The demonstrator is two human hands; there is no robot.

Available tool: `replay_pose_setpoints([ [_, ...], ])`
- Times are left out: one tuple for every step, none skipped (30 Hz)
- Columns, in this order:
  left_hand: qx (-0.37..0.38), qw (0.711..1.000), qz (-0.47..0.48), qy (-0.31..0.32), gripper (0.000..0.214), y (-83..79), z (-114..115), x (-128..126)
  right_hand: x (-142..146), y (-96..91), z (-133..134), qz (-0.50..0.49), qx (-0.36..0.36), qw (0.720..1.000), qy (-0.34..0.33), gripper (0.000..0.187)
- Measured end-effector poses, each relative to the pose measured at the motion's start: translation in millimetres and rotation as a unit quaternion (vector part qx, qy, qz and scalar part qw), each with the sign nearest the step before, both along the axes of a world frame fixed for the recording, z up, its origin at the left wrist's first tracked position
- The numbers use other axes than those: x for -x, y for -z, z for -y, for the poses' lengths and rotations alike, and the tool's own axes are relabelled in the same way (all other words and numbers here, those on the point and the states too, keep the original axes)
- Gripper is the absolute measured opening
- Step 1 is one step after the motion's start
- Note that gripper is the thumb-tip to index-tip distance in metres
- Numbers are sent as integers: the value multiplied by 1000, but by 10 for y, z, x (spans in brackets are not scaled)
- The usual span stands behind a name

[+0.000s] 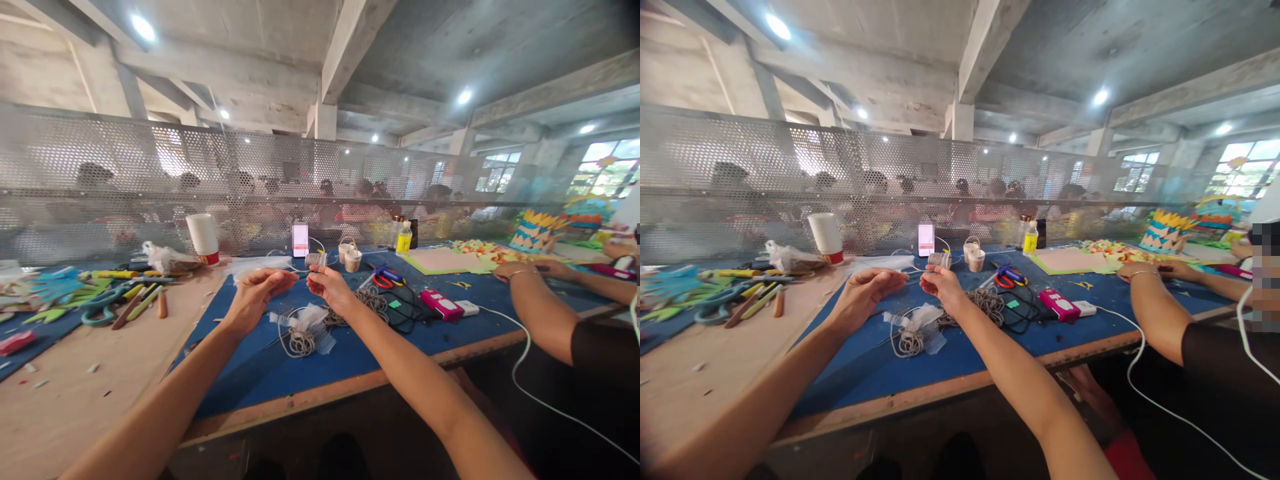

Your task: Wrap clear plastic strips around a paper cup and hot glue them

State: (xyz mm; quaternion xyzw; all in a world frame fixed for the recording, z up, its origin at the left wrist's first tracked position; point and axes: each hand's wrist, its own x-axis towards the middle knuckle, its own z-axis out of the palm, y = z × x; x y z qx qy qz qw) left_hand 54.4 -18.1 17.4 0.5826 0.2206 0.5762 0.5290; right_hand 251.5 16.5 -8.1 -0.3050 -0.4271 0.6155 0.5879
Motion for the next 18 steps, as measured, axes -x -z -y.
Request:
replay_pose_setpoints([
  [3, 1000, -2, -1, 22, 3, -5, 1, 1, -2, 7, 8, -8, 1000, 6, 42],
  [6, 1000, -5, -3, 24, 7, -12, 2, 2, -5, 14, 17, -15, 1000, 12, 42],
  [9, 1000, -7, -5, 25, 11, -21, 4, 2, -9, 23, 26, -23, 999, 17, 43],
  [12, 1000, -9, -8, 26, 17, -31, 7, 2, -13, 32, 37, -30, 999, 20, 44],
  [14, 1000, -10, -10, 26, 22, -41, 10, 1, -17, 41, 50, -39, 998, 22, 44],
  [15, 1000, -11, -12, 26, 27, -52, 13, 0, -20, 50, 63, -48, 997, 24, 45],
  [16, 1000, -12, -15, 26, 32, -61, 17, 0, -23, 57, 76, -59, 995, 25, 46],
  [15, 1000, -14, -19, 26, 36, -69, 20, 0, -25, 62, 86, -70, 994, 25, 47],
  [15, 999, -16, -23, 26, 39, -74, 23, 1, -26, 65, 96, -80, 992, 24, 47],
  [17, 999, -20, -27, 27, 41, -78, 26, 4, -25, 66, 106, -89, 990, 23, 48],
  [19, 999, -22, -31, 28, 42, -80, 29, 8, -23, 64, 115, -98, 988, 23, 48],
  [21, 999, -23, -33, 29, 42, -80, 33, 13, -20, 61, 126, -106, 986, 22, 48],
  [25, 999, -23, -32, 29, 41, -79, 36, 19, -16, 56, 137, -114, 984, 21, 49],
  [27, 999, -23, -29, 30, 39, -77, 40, 25, -12, 52, 148, -123, 981, 22, 49],
  [29, 999, -23, -26, 29, 37, -76, 44, 30, -7, 48, 159, -132, 978, 21, 49],
  [30, 999, -26, -23, 28, 36, -77, 47, 34, -2, 45, 170, -142, 975, 20, 49],
  [31, 999, -29, -22, 27, 35, -78, 50, 37, 4, 43, 181, -154, 971, 18, 49],
  [32, 999, -32, -24, 27, 36, -82, 51, 37, 10, 41, 193, -167, 967, 17, 49],
])
